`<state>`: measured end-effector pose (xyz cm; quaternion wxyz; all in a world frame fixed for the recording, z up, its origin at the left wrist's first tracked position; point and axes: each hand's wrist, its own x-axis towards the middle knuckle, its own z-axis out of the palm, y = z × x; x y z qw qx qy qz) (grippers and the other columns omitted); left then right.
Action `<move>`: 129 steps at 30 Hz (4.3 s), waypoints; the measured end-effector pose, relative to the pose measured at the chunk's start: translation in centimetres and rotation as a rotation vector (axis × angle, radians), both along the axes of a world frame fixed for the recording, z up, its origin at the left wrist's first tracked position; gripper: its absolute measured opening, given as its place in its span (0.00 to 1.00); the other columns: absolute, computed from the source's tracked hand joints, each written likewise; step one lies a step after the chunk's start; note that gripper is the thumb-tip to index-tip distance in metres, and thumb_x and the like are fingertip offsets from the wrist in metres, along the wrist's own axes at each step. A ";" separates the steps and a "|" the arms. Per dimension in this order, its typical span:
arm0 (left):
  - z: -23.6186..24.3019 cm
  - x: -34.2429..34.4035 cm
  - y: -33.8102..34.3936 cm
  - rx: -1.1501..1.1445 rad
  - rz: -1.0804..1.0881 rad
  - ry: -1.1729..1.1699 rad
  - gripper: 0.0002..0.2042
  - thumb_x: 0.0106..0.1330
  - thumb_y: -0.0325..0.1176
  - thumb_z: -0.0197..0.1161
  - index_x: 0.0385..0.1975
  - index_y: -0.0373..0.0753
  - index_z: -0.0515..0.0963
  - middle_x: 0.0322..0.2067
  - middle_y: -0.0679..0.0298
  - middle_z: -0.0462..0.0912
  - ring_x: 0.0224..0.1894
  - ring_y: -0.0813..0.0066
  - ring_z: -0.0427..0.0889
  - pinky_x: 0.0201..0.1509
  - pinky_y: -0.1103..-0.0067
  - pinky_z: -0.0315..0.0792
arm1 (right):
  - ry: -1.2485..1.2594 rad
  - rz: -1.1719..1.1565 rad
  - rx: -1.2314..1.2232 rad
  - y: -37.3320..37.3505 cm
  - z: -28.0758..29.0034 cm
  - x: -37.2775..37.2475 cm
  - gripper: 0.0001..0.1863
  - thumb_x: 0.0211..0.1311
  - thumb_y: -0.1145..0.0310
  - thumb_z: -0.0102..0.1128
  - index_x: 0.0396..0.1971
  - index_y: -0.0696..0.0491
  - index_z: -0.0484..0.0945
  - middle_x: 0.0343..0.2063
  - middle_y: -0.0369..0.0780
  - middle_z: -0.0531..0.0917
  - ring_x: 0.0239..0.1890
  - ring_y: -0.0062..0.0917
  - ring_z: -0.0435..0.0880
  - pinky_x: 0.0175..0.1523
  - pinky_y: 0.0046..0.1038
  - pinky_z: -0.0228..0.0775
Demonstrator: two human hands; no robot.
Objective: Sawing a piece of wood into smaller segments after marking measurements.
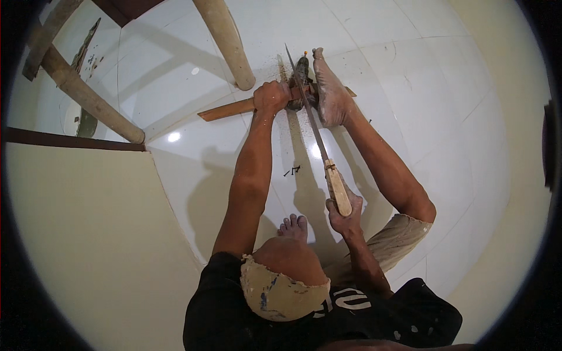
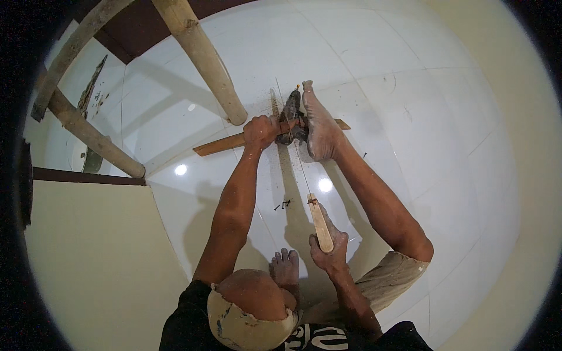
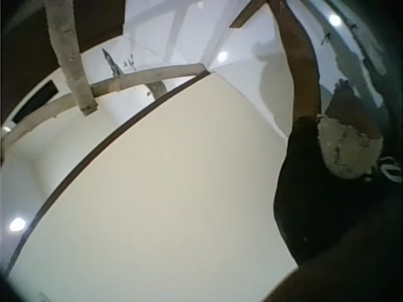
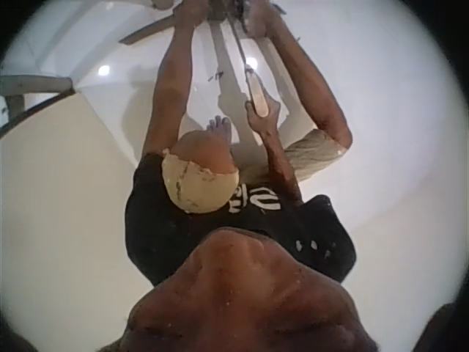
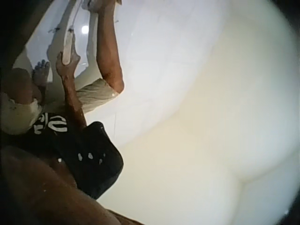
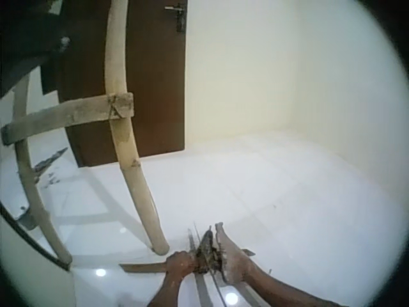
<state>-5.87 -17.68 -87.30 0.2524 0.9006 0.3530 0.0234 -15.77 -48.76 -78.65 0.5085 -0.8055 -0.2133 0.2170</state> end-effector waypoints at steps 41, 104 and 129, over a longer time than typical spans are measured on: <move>-0.8 1.2 0.0 -0.045 0.093 0.057 0.26 0.62 0.51 0.46 0.29 0.31 0.80 0.33 0.40 0.80 0.39 0.48 0.80 0.45 0.61 0.72 | -0.192 0.107 -0.100 -3.7 0.1 -1.7 0.34 0.43 0.78 0.57 0.57 0.64 0.65 0.31 0.51 0.81 0.22 0.27 0.82 0.31 0.24 0.74; -1.4 -0.5 0.9 0.110 0.017 -0.007 0.24 0.64 0.47 0.43 0.28 0.32 0.80 0.28 0.43 0.80 0.34 0.48 0.81 0.42 0.62 0.73 | -0.158 0.049 0.014 -1.3 -1.7 -1.5 0.30 0.42 0.77 0.55 0.53 0.61 0.70 0.24 0.47 0.80 0.20 0.22 0.77 0.31 0.23 0.71; 3.1 -4.2 0.8 0.194 0.105 -0.149 0.33 0.67 0.55 0.38 0.20 0.32 0.81 0.22 0.42 0.79 0.27 0.44 0.80 0.35 0.59 0.72 | -0.533 -0.078 0.164 -4.1 3.6 9.0 0.24 0.50 0.75 0.58 0.50 0.64 0.70 0.35 0.49 0.82 0.41 0.35 0.82 0.44 0.30 0.72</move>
